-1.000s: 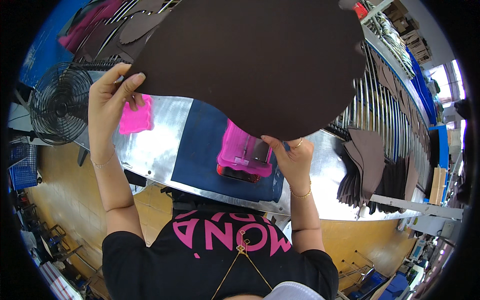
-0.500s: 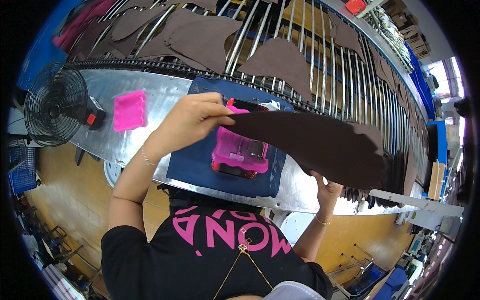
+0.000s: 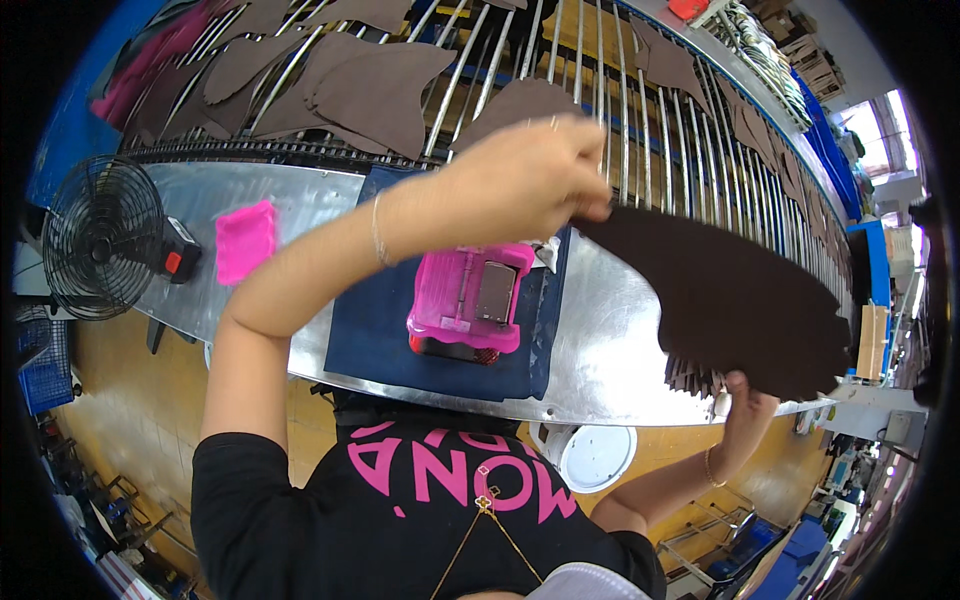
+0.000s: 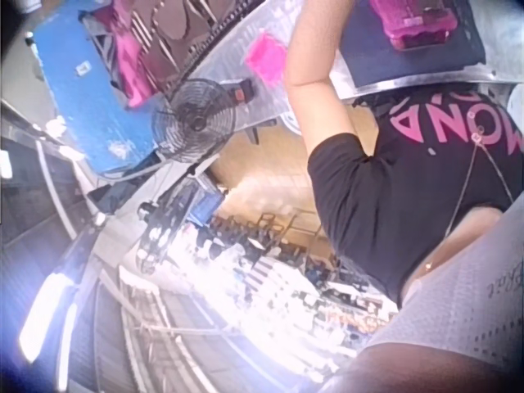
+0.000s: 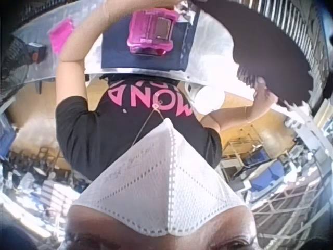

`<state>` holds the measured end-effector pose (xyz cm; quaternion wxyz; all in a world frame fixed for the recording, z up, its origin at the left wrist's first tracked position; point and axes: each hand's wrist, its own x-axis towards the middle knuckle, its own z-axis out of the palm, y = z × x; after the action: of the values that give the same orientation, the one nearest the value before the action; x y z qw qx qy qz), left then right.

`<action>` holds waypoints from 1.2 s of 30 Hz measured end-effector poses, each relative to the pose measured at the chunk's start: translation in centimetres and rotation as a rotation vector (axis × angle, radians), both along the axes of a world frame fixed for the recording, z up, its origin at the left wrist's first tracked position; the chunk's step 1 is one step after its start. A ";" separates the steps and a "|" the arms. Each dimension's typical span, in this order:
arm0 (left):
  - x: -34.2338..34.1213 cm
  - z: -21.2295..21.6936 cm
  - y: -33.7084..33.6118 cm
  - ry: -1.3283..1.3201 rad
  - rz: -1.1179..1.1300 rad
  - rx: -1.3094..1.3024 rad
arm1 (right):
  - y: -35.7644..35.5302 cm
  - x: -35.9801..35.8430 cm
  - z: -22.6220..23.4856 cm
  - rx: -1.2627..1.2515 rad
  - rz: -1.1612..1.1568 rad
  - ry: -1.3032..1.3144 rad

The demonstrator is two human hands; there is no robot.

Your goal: The person repeatedly picks up brown fabric pieces from a conveyor belt and stacks them on a nearby table. The person handles the pieces one at a time, placing them in a growing pile.

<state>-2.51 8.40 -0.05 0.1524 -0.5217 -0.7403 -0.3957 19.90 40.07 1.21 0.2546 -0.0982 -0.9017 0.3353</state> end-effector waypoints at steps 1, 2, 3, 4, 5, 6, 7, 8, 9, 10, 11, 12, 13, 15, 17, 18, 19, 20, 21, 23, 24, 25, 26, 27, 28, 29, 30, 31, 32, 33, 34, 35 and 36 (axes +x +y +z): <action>-1.2 1.1 0.4 0.059 0.009 0.027 | -0.8 -1.1 1.0 -0.032 -0.034 0.113; -2.4 2.3 0.8 0.121 0.018 0.056 | -1.4 -2.2 1.8 -0.061 -0.068 0.229; -3.3 3.2 1.2 0.210 0.080 0.074 | -1.9 -3.5 2.6 -0.068 -0.087 0.211; -4.3 4.3 1.3 0.301 0.145 0.093 | -2.4 -4.8 3.4 -0.075 -0.105 0.196; -5.4 5.4 0.6 0.391 0.200 0.018 | -2.9 -6.5 3.7 -0.085 -0.113 0.179; -6.7 5.5 0.4 0.387 0.288 0.025 | -3.2 -8.3 3.5 -0.129 -0.116 0.200; -7.7 6.3 -0.1 0.396 0.330 0.092 | -3.6 -10.3 3.1 -0.173 -0.127 0.219; -8.1 7.5 -0.9 0.404 0.372 0.158 | -4.5 -12.5 2.8 -0.193 -0.126 0.227; -7.1 8.1 -2.4 0.367 0.434 0.244 | -4.8 -15.1 1.2 -0.279 -0.050 0.256; -6.4 8.4 -3.1 0.259 0.443 0.272 | -4.0 -17.1 -0.2 -0.281 -0.013 0.221; -5.7 8.5 -3.8 0.153 0.454 0.293 | -4.6 -19.1 -1.5 -0.460 0.127 0.234; -5.4 8.8 -4.8 0.051 0.467 0.309 | -3.8 -21.7 -4.1 -0.567 0.134 0.172; -5.8 7.6 -6.2 0.158 0.543 0.334 | -4.2 -23.9 -5.7 -0.613 0.159 0.116; -5.9 4.3 -9.8 0.122 0.665 0.316 | -5.7 -27.7 -8.9 -0.834 0.228 -0.009; -4.3 2.2 -13.3 -0.099 0.753 0.280 | -6.2 -31.0 -13.0 -1.001 0.270 -0.086; -3.8 1.0 -14.8 -0.179 0.797 0.287 | -5.8 -32.7 -15.2 -1.021 0.247 -0.144; -3.0 -0.5 -16.7 -0.258 0.816 0.339 | -6.5 -33.8 -16.4 -1.000 0.234 -0.202; -2.6 -2.0 -18.1 -0.341 0.816 0.396 | -6.0 -35.0 -18.1 -1.001 0.250 -0.234; -1.9 -3.2 -19.3 -0.396 0.845 0.406 | -6.2 -35.5 -18.8 -1.005 0.213 -0.278; -0.2 -4.4 -21.0 -0.459 0.916 0.398 | -7.1 -36.2 -19.7 -1.038 0.154 -0.319; 0.3 -4.8 -21.3 -0.469 0.945 0.380 | -7.0 -36.2 -19.9 -1.065 0.122 -0.306; 0.7 -5.3 -21.5 -0.487 0.971 0.361 | -6.8 -36.1 -20.3 -1.089 0.084 -0.298; 1.2 -5.4 -21.6 -0.513 0.967 0.378 | -6.9 -35.4 -19.5 -1.067 0.088 -0.281; 1.4 -5.5 -21.6 -0.541 0.956 0.392 | -6.7 -34.7 -18.7 -1.046 0.085 -0.261; 1.7 -5.7 -21.4 -0.574 0.936 0.407 | -6.4 -33.6 -17.5 -1.020 0.073 -0.237; 1.8 -5.6 -20.9 -0.585 0.936 0.393 | -5.5 -32.1 -16.5 -0.954 0.071 -0.177; 1.8 -5.5 -20.4 -0.596 0.930 0.375 | -4.3 -30.7 -15.9 -0.867 0.051 -0.150; 2.1 -5.7 -20.5 -0.599 0.919 0.365 | -2.9 -29.0 -15.1 -0.764 0.029 -0.114; 2.1 -6.3 -20.7 -0.604 0.904 0.354 | -1.3 -26.9 -14.2 -0.657 0.000 -0.085; 1.9 -7.3 -20.8 -0.567 0.831 0.388 | 0.5 -24.4 -13.1 -0.520 -0.138 -0.038; 1.5 -8.5 -20.9 -0.532 0.762 0.428 | 2.8 -21.8 -12.3 -0.379 -0.271 0.001; 0.8 -9.1 -20.9 -0.525 0.656 0.420 | 6.7 -18.9 -12.7 -0.090 -0.406 0.041; 0.4 -9.2 -20.1 -0.577 0.641 0.430 | 8.6 -15.9 -12.0 0.094 -0.495 0.137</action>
<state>-2.12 -11.74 -9.25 0.1594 -0.0925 -0.7775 -0.6013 3.98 48.67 -10.75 0.3938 -0.2810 -0.8454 0.2262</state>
